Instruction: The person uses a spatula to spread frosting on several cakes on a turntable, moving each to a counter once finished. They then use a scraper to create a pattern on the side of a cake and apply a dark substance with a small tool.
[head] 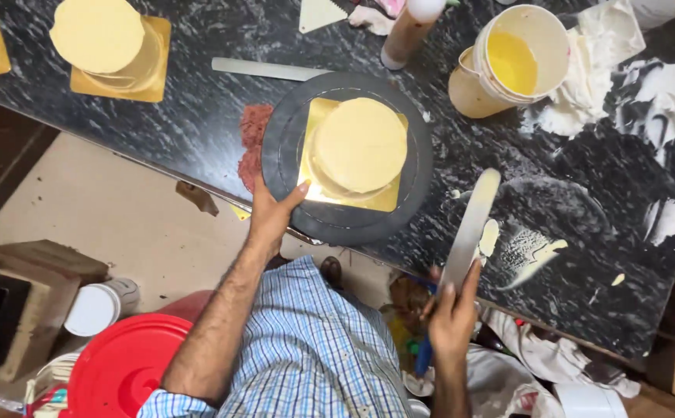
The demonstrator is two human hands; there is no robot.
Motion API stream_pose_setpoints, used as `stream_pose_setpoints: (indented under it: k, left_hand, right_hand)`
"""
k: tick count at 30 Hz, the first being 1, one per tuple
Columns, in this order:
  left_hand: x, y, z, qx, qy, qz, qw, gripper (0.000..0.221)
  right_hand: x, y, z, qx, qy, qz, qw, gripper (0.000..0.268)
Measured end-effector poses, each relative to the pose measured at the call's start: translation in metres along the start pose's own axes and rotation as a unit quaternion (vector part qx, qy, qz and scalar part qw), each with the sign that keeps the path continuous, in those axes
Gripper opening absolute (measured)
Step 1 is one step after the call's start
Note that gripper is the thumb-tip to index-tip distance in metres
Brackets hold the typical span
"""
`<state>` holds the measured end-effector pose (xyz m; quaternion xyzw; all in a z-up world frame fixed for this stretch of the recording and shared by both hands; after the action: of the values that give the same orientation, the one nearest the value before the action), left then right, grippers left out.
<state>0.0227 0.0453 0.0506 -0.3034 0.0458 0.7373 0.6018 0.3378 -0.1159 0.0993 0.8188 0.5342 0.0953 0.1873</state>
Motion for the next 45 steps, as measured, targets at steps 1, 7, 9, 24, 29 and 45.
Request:
stream_pose_setpoints:
  k: [1,7,9,24,29,45]
  left_hand:
    - [0.000,-0.002,-0.002,0.007,-0.008,0.003,1.000,0.070]
    - [0.003,0.002,-0.013,0.036,-0.063,0.047,0.996,0.080]
    - [-0.002,0.008,-0.013,0.072,-0.103,0.060,0.990,0.064]
    - [0.220,0.135,0.037,-0.164,-0.019,0.002,0.986,0.033]
    - [0.357,0.092,0.046,-0.208,-0.067,0.002,0.976,0.032]
    - [0.140,0.227,0.047,0.086,-0.115,0.170,0.975,0.043]
  right_hand:
    - [0.021,-0.009,-0.020,0.071,0.045,-0.003,0.996,0.074]
    - [0.093,-0.090,-0.072,0.112,0.046,-0.051,0.991,0.080]
    - [0.092,-0.102,-0.077,0.158,0.019,-0.051,0.986,0.080]
    - [0.061,-0.190,-0.066,0.188,0.117,0.080,0.972,0.044]
    - [0.056,-0.196,-0.082,0.052,0.040,0.169,0.983,0.063]
    - [0.054,-0.409,-0.159,0.122,0.033,-0.119,0.985,0.059]
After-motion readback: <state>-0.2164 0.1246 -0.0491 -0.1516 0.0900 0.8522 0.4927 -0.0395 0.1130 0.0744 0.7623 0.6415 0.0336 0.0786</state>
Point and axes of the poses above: each hand's wrist, its own x-axis towards the middle knuckle, its own y-axis out of the back of the hand, z = x × y, the point moved 4 cm from there along x, towards the middle knuckle, and after that the axes turned 10 degrees about y, right-handed, at the moved point
